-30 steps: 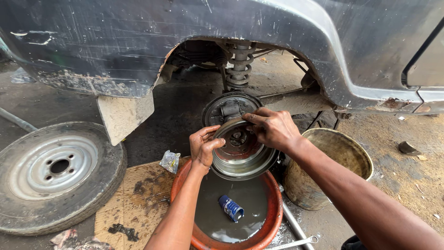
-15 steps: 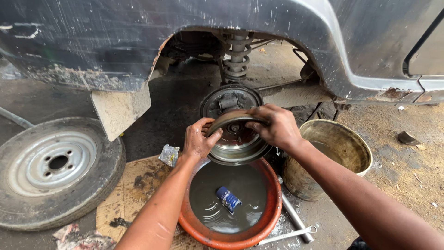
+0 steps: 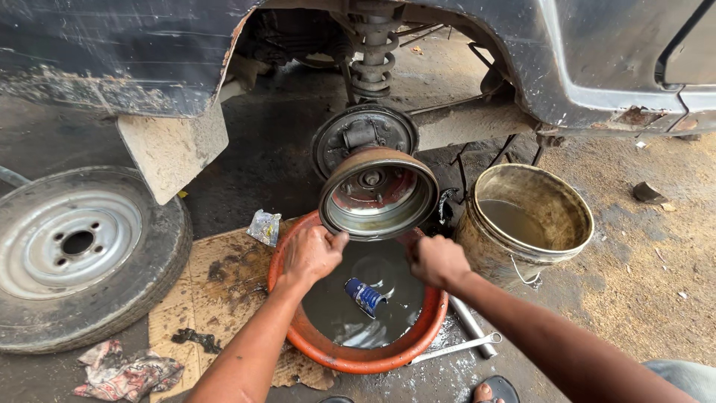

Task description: The person cleans a brake drum by scrubbing it with a brush and rinsing it with water from a bucket. The person uses a green-handled brush to scrub the inside and outside surfaces of the drum, then pours water over it to rinse off the grime.

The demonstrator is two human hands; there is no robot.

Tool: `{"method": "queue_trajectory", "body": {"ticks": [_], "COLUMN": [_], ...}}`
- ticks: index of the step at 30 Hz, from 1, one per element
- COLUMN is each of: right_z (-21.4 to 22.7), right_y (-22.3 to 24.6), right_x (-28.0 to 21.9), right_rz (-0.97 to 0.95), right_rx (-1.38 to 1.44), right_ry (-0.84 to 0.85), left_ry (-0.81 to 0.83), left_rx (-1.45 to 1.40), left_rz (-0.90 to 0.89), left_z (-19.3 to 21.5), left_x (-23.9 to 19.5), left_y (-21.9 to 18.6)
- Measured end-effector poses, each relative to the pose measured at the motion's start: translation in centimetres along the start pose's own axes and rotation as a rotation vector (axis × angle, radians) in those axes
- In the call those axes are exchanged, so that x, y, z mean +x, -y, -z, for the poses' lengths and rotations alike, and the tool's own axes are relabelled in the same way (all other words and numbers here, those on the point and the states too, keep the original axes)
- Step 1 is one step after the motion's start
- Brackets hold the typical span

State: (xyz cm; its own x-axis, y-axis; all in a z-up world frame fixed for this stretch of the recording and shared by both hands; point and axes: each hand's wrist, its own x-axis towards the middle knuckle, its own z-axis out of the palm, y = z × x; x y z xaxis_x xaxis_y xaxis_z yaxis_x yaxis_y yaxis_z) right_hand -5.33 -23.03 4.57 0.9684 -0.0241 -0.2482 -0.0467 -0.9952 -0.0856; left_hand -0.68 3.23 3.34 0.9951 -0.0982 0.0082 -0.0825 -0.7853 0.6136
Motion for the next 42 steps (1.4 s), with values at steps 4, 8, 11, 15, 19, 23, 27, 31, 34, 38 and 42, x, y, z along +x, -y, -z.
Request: {"method": "queue_trajectory", "body": {"ticks": [4, 8, 11, 15, 19, 23, 27, 31, 34, 38, 42], "right_z": [-3.7, -9.9, -14.6, -17.2, -16.3, -17.8, -19.6, -17.8, -15.5, -12.7, -7.0], "right_y": [0.6, 0.7, 0.2, 0.1, 1.7, 2.0, 2.2, 2.3, 1.7, -1.2, -3.0], "right_x": [0.8, 2.9, 2.8, 1.8, 2.7, 3.4, 3.2, 2.7, 3.0, 4.3, 3.9], "right_rz": [0.214, 0.137, 0.153, 0.173, 0.144, 0.258, 0.446, 0.424, 0.396, 0.252, 0.410], "right_rx": [-0.136, -0.055, -0.070, -0.147, -0.244, -0.376, -0.391, -0.408, -0.442, -0.274, -0.279], "right_ry": [0.106, 0.222, 0.247, 0.292, 0.359, 0.295, 0.295, 0.368, 0.392, 0.398, 0.188], "left_ry": [0.043, 0.146, -0.043, -0.079, 0.119, 0.145, 0.304, 0.334, 0.411, 0.464, 0.391], "left_rx": [0.210, 0.424, 0.435, 0.691, 0.933, 0.981, 1.016, 1.034, 1.014, 0.982, 0.910], "left_rz": [-0.104, -0.442, -0.750, -0.981, -1.053, -1.132, -1.080, -1.096, -1.093, -1.255, -1.501], "left_z": [-0.2, -1.7, -3.0, -3.6, -3.2, -2.3, -1.5, -0.6, -0.2, 2.0, 5.5], "left_x": [-2.0, -4.6, -3.8, -1.2, -0.7, -0.4, -0.9, -1.3, -0.5, 3.1, 4.6], "left_y": [-1.0, -3.7, -3.9, -1.5, -0.7, 0.3, 0.2, -0.4, -0.8, -1.1, -0.8]}}
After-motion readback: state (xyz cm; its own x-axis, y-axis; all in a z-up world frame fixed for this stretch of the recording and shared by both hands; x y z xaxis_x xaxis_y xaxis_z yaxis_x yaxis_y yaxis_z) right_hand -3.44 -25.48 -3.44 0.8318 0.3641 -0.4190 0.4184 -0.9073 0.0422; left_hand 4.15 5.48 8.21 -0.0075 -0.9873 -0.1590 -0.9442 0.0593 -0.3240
